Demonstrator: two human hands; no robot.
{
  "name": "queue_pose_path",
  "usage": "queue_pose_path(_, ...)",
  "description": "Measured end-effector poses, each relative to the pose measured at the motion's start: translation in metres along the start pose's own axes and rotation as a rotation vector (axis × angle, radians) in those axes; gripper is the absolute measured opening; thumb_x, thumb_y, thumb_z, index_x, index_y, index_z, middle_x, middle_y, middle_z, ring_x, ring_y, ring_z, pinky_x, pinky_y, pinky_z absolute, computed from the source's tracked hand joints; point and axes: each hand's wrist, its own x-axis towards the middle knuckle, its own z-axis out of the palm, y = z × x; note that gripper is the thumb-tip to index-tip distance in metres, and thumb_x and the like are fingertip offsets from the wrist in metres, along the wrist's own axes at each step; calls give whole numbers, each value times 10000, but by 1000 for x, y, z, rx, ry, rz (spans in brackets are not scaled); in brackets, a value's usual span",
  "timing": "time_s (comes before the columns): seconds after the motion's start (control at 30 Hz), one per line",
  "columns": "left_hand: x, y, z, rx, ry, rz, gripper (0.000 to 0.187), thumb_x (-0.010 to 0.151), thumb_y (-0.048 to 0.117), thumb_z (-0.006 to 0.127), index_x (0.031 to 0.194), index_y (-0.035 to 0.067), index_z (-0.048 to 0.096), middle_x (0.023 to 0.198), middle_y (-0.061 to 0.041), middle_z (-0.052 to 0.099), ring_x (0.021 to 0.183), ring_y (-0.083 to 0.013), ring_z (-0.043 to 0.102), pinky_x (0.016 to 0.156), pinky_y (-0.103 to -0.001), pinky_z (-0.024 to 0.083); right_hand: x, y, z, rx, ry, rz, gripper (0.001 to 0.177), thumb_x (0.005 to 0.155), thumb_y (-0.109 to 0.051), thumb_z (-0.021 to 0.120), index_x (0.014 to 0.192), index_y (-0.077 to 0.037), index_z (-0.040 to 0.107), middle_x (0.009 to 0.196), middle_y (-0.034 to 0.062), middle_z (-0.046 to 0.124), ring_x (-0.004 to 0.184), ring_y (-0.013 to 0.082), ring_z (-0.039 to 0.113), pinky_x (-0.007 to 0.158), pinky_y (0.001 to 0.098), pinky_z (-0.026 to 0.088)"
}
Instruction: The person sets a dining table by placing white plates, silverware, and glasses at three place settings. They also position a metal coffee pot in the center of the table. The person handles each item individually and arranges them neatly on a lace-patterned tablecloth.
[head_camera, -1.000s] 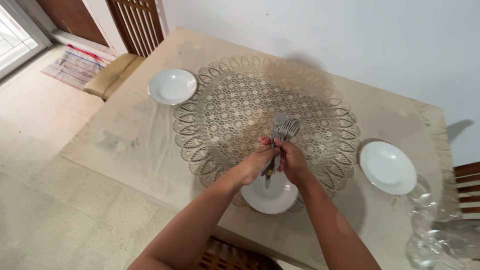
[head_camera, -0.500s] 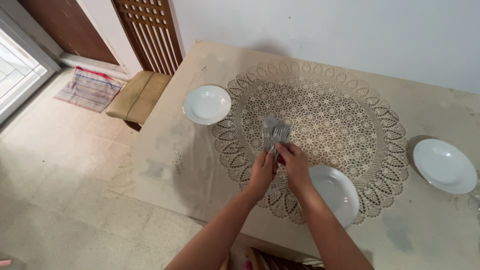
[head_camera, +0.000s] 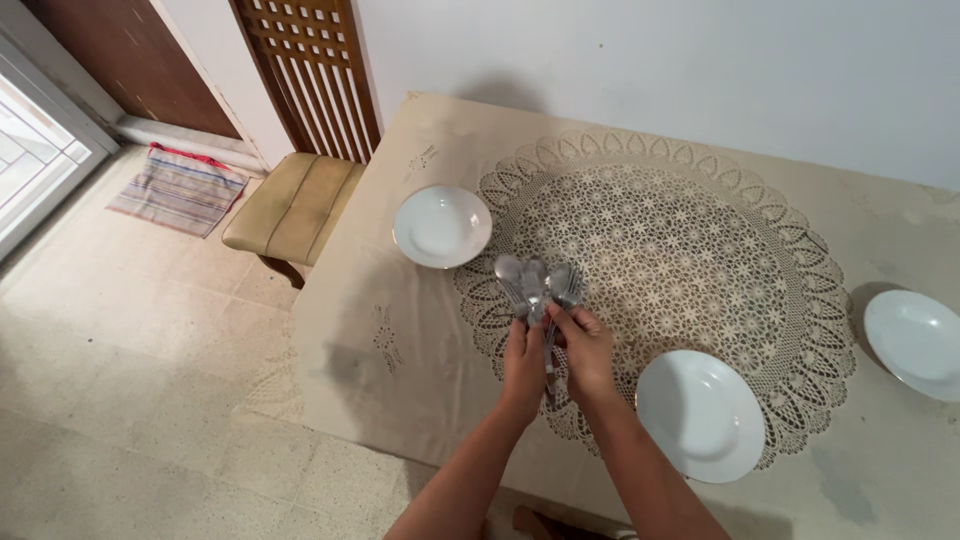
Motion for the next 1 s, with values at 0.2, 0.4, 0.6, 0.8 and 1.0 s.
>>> queue_pose_path(0.2, 19, 8, -21, -78, 45, -183, 211, 1036, 208, 406, 1093, 63, 548, 951, -60, 681, 858, -180, 654, 704, -366, 526, 7, -11, 25, 107, 1, -31, 148, 980, -192, 626, 914, -59, 627, 732, 40, 672, 642, 149, 694, 603, 295, 563)
queue_pose_path(0.4, 29, 5, -50, -119, 92, -183, 223, 1063, 225, 385, 1057, 73, 548, 971, -71, 699, 901, -199, 689, 819, -364, 581, 64, 8, 23, -102, -13, 32, 190, 1026, -192, 567, 1076, -63, 697, 688, 39, 570, 494, 110, 433, 430, 276, 352)
queue_pose_path(0.6, 34, 14, -85, -96, 143, -203, 276, 1082, 234, 359, 982, 57, 545, 908, -108, 689, 801, -228, 659, 761, -403, 578, 150, 57, 25, -406, -174, 332, 275, 1021, -68, 454, 1232, 71, 564, 853, 134, 689, 574, 160, 549, 476, 303, 428)
queue_pose_path(0.8, 45, 18, -110, -94, 158, -220, 278, 1069, 235, 346, 985, 71, 554, 887, -102, 699, 813, -215, 695, 786, -387, 584, 230, 112, 75, -246, -302, 350, 307, 926, 46, 522, 1227, 65, 577, 977, 158, 732, 671, 207, 673, 534, 322, 527)
queue_pose_path(1.0, 51, 10, -129, -76, 173, -241, 280, 1064, 223, 355, 991, 53, 565, 885, -101, 706, 822, -224, 702, 801, -399, 582, 274, 160, 130, -366, -186, 259, 328, 923, 46, 591, 1248, 25, 630, 933, 181, 721, 743, 257, 719, 595, 342, 590)
